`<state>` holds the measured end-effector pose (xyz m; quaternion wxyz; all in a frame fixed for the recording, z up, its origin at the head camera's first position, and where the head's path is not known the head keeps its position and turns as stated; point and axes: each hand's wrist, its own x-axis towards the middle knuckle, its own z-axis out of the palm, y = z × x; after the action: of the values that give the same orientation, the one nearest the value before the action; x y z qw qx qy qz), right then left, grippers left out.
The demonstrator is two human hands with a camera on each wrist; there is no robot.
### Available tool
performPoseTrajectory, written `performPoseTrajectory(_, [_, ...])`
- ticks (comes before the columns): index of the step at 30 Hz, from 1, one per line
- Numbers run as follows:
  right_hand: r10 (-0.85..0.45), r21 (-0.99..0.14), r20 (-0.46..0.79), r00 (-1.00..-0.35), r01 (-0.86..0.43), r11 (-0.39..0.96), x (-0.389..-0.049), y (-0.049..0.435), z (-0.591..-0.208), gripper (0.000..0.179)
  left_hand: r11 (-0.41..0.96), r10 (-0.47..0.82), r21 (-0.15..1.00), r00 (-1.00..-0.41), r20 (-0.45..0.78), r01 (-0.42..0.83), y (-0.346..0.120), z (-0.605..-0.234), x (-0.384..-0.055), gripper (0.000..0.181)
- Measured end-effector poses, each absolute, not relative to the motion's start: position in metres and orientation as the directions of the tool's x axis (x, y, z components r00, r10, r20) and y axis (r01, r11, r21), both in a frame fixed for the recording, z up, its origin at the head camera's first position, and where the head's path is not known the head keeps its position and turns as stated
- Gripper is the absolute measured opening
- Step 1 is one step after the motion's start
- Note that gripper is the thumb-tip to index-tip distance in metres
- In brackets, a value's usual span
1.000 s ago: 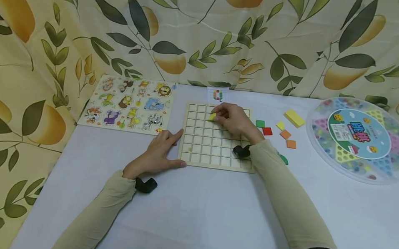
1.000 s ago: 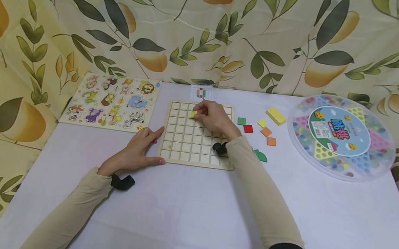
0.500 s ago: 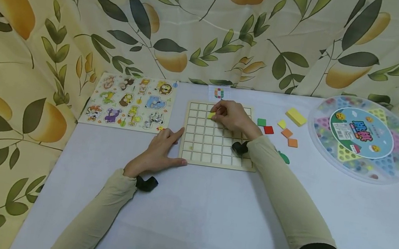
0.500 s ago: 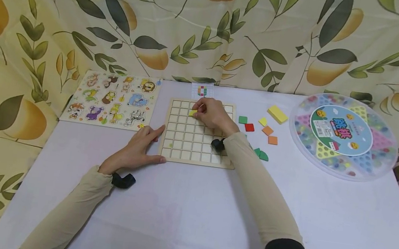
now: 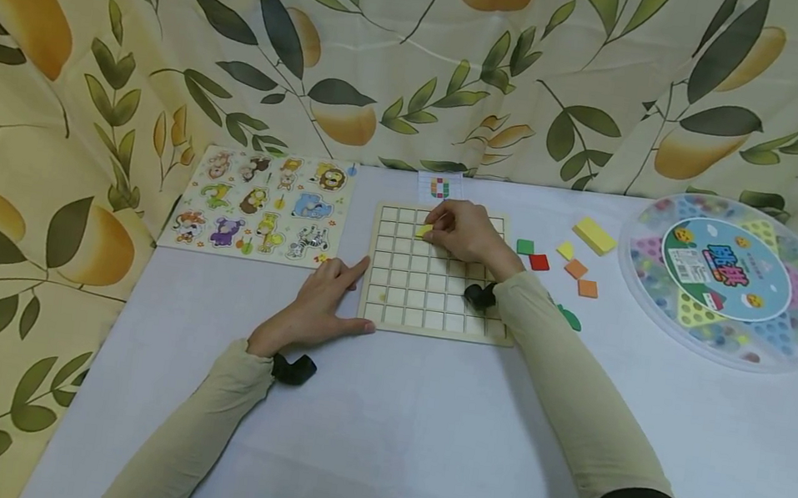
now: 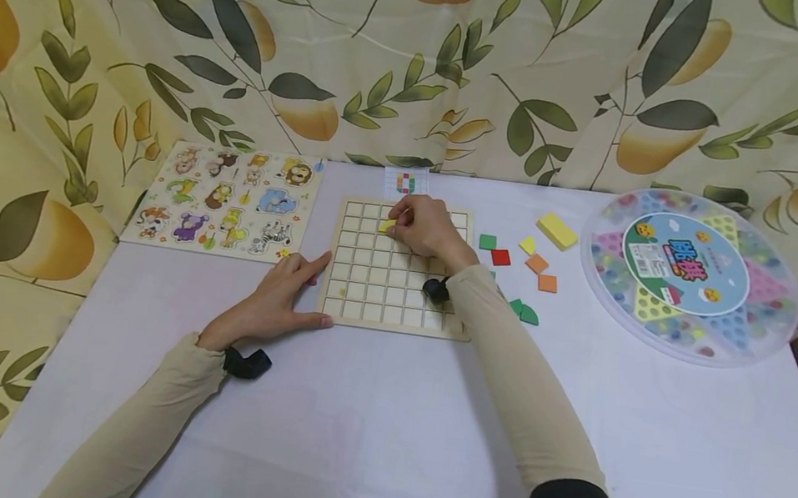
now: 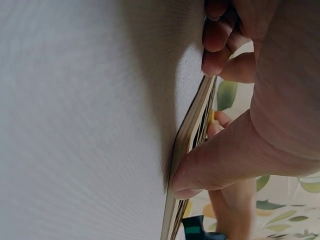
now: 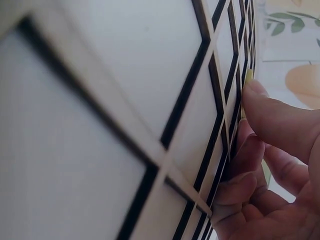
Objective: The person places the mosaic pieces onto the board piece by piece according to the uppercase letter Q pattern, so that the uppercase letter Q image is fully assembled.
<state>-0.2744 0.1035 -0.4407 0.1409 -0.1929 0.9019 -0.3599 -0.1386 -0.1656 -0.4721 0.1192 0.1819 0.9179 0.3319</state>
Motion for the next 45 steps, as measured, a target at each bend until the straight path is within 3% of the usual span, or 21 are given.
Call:
performPoseTrajectory(24, [-0.429, -0.712, -0.091, -0.899, -0.242, 0.659, -0.274, 0.104, -0.443, 0.02, 0.717, 0.412, 0.648, -0.906, -0.095, 0.258, -0.166, -0.473, -0.139, 0.106])
performPoseTrajectory(29, [-0.446, -0.722, -0.092, -0.89, -0.248, 0.646, -0.273, 0.108, -0.443, 0.028, 0.716, 0.412, 0.65, -0.906, -0.1, 0.253, -0.165, -0.473, -0.139, 0.106])
performPoseTrajectory(45, [-0.325, -0.693, -0.051, -0.944, -0.2, 0.692, -0.26, 0.177, -0.425, 0.025, 0.706, 0.418, 0.654, -0.906, -0.072, 0.274, -0.164, -0.475, -0.137, 0.106])
